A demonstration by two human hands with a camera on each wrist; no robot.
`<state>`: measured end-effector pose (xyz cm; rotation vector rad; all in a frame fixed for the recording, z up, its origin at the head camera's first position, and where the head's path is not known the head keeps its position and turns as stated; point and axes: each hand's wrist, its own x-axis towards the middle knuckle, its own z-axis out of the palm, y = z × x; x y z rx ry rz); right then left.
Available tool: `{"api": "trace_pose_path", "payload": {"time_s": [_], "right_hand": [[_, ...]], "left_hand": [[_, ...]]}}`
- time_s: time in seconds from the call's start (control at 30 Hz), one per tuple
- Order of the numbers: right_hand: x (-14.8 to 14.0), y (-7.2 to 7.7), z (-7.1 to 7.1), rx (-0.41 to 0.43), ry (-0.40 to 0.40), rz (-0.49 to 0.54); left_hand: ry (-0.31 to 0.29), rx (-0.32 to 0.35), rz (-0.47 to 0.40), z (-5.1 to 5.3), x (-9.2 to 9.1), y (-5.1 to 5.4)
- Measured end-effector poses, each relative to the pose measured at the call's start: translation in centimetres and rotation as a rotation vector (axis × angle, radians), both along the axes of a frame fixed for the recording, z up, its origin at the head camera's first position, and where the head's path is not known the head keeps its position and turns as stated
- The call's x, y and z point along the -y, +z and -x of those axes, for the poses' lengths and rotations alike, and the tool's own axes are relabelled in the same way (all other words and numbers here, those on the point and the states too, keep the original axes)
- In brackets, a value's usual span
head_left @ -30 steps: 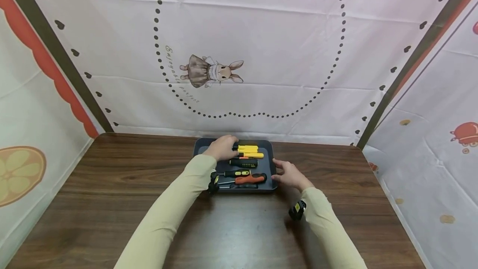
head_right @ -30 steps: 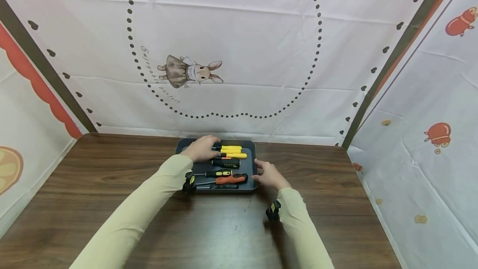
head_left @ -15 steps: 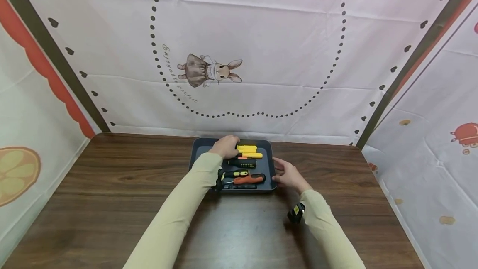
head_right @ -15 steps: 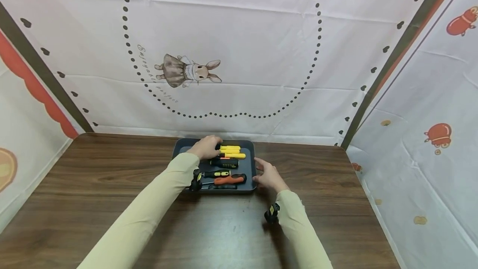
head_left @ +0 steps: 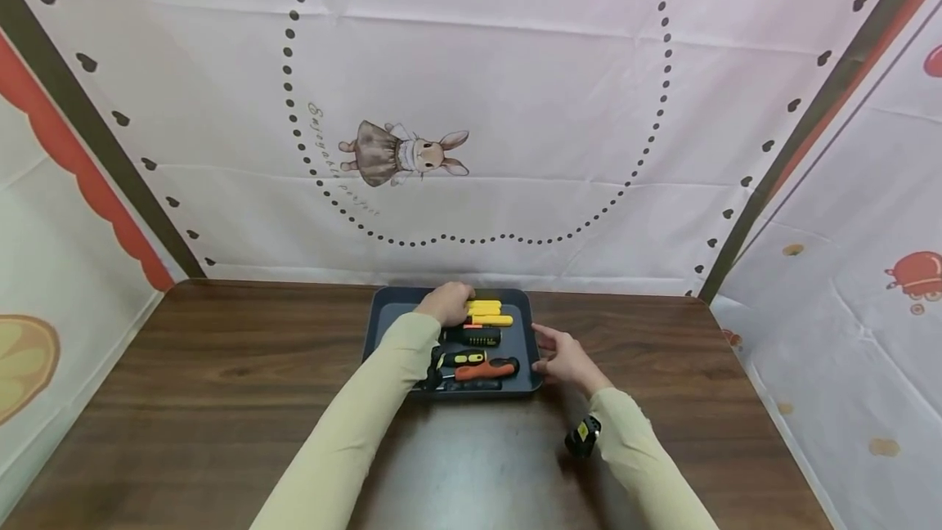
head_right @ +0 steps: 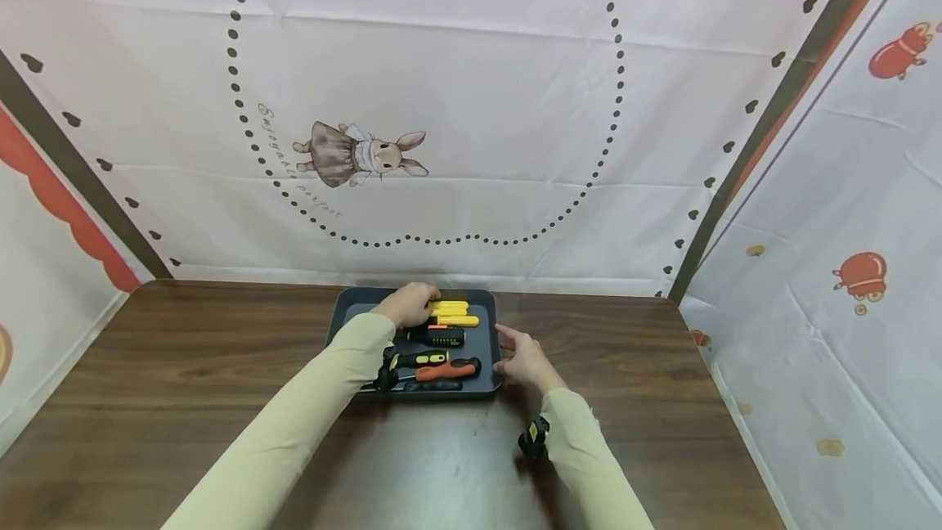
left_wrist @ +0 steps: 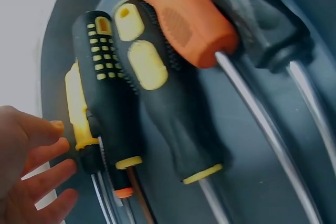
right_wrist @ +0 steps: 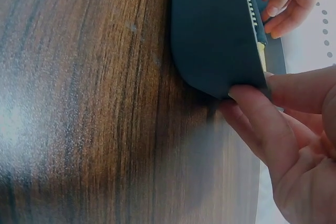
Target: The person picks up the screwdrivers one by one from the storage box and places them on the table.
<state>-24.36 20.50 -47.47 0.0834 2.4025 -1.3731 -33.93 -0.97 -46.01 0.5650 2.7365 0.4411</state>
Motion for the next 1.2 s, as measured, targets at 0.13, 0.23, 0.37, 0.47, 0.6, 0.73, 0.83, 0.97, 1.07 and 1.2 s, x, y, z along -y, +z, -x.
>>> {"api": "trace_pose_path", "payload": {"time_s": [0.13, 0.23, 0.37, 0.47, 0.6, 0.73, 0.83, 0.97, 1.07, 1.2], "right_hand": [[0.2, -0.2, -0.2, -0.006, 0.008, -0.015], [0.2, -0.2, -0.2, -0.008, 0.004, -0.009], [0.1, -0.2, -0.3, -0.008, 0.005, -0.009], [0.0, -0.1, -0.4, -0.006, 0.018, -0.028], [-0.1, -0.2, -0.6, -0.004, 0.025, -0.031], [-0.2, -0.3, -0.7, -0.008, 0.025, -0.008], [-0.3, -0.2, -0.6, -0.011, 0.024, -0.012], [-0.2, 0.0, -0.5, -0.013, 0.024, -0.022], [-0.1, 0.0, -0.4, -0.015, 0.029, -0.022], [-0.1, 0.1, -0.2, -0.006, 0.016, -0.023]], "left_hand": [[-0.019, -0.039, 0.028, -0.3, 0.0, -0.8], [-0.033, -0.078, 0.070, -0.3, -0.2, -1.3], [-0.074, -0.158, 0.143, 0.0, -0.5, -1.7], [-0.115, -0.243, 0.189, 0.1, -0.7, -2.3], [-0.115, -0.290, 0.176, 0.0, -0.9, -2.7], [-0.106, -0.298, 0.143, -0.4, -1.1, -2.5], [-0.108, -0.302, 0.147, -0.4, -1.3, -2.4], [-0.091, -0.251, 0.164, -0.1, -1.6, -2.4], [-0.082, -0.225, 0.151, 0.0, -1.7, -2.4], [-0.104, -0.257, 0.119, 0.2, -1.6, -2.5]]}}
